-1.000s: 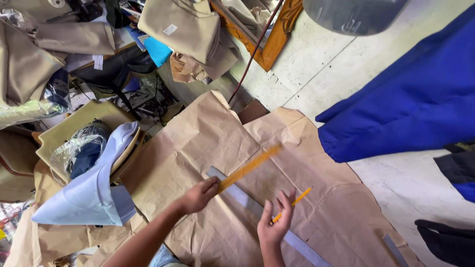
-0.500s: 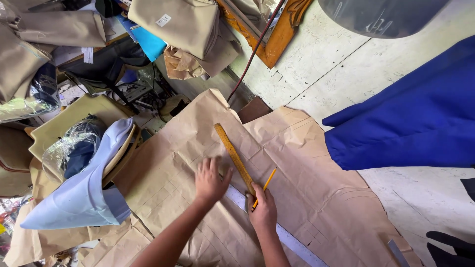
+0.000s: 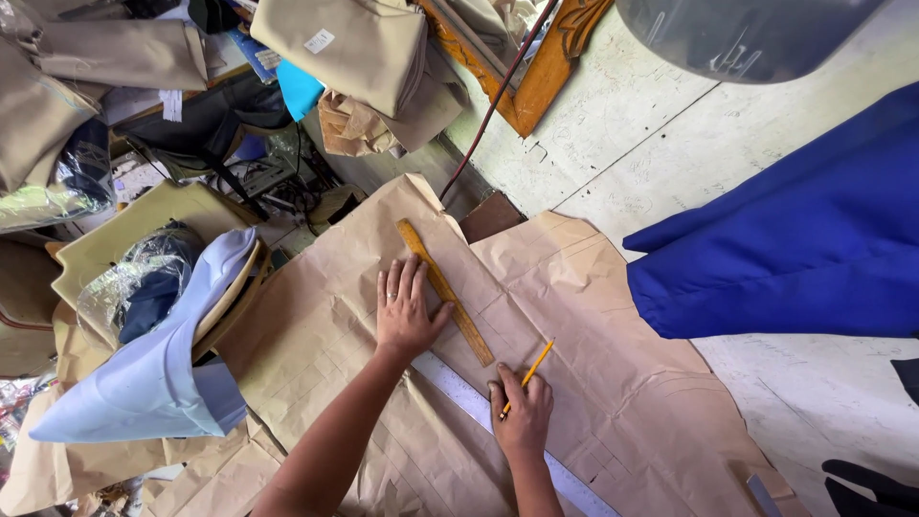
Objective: The person uses a pencil and various rulers to draw straight lines and angles on a large sheet of brown paper. They reposition the rulers multiple times to create a pattern layout on the paper.
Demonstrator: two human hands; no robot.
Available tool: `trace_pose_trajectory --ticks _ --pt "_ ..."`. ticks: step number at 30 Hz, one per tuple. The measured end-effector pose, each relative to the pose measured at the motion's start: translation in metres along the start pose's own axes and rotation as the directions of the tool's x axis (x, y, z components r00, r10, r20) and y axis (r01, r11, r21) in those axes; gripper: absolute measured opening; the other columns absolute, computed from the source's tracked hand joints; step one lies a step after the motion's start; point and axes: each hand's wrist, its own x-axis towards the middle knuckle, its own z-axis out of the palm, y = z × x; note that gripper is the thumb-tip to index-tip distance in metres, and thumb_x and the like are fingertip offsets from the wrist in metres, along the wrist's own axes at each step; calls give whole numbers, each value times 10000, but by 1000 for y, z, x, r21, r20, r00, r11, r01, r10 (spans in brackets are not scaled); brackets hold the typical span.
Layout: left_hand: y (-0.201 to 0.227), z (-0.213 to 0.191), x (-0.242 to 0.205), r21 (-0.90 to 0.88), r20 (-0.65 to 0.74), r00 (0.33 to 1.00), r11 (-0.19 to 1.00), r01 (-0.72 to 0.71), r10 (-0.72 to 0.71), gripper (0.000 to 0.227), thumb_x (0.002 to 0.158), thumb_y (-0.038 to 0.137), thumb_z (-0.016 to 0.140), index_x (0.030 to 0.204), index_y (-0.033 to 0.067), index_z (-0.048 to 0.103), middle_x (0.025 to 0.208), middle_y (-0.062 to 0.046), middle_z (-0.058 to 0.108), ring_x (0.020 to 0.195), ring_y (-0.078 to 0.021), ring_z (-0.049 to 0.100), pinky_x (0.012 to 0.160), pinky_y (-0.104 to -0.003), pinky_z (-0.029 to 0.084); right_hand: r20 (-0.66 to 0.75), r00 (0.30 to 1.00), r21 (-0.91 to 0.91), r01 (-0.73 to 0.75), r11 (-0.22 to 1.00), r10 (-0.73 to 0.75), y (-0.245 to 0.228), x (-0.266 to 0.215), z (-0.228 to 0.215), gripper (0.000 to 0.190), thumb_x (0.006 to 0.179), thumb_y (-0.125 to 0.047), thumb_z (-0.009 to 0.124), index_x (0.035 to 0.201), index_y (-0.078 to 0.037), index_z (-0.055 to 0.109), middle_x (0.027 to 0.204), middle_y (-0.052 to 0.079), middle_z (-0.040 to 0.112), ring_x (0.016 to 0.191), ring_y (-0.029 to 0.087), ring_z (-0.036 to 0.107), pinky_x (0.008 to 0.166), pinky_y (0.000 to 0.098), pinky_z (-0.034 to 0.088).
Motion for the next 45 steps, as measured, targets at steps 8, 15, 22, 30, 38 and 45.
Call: trace_pose_trajectory --ticks 8,15,22,30,38,45 --pt "-14 2 9 20 -133 983 992 -124 125 1207 786 918 467 1541 -18 362 1700 -157 214 1580 -362 142 1299 -527 46 25 1000 107 -5 994 3 -5 4 -10 387 1033 -354 533 1374 -192 618 1071 103 576 985 332 570 879 488 467" --pt "-13 -3 15 54 8 997 996 -75 74 1170 853 906 340 1593 4 246 1726 -135 56 1592 -325 -2 1288 -501 -39 -69 997 360 52 932 -30 -11 23 -21 439 1096 -297 370 1325 -6 607 1246 142 681 1069 284 649 956 408 498" --pt "-14 2 12 39 -104 987 992 -123 126 1287 780 953 393 1586 -39 247 1713 -176 135 1592 -357 72 1300 -537 14 -66 994 601 -33 798 91 -27 54 -12 282 1012 -184 538 1202 4 629 1091 150 733 1006 260 723 911 339 590" --pt "-1 -17 17 95 161 985 994 47 -62 1313 650 1007 513 1575 108 266 1732 -85 80 1598 -264 46 1302 -520 -40 99 964 849 -211 485 246 -35 110 27 137 938 -92 707 1037 -13 761 874 142 800 788 151 727 781 338 593" --pt "-2 -13 16 84 92 995 996 39 -46 1305 642 1018 497 1555 105 306 1728 -87 105 1593 -259 84 1300 -525 -18 170 941 820 -300 487 293 -40 122 37 120 925 -71 723 1017 -69 800 837 126 809 730 101 674 712 290 578" --pt "-3 -11 16 76 78 996 997 33 -39 1317 630 1009 525 1555 97 306 1726 -97 106 1592 -265 91 1301 -535 -11 204 929 787 -342 513 308 -38 125 36 120 906 -73 736 1000 -93 808 811 113 809 692 98 672 661 272 570"
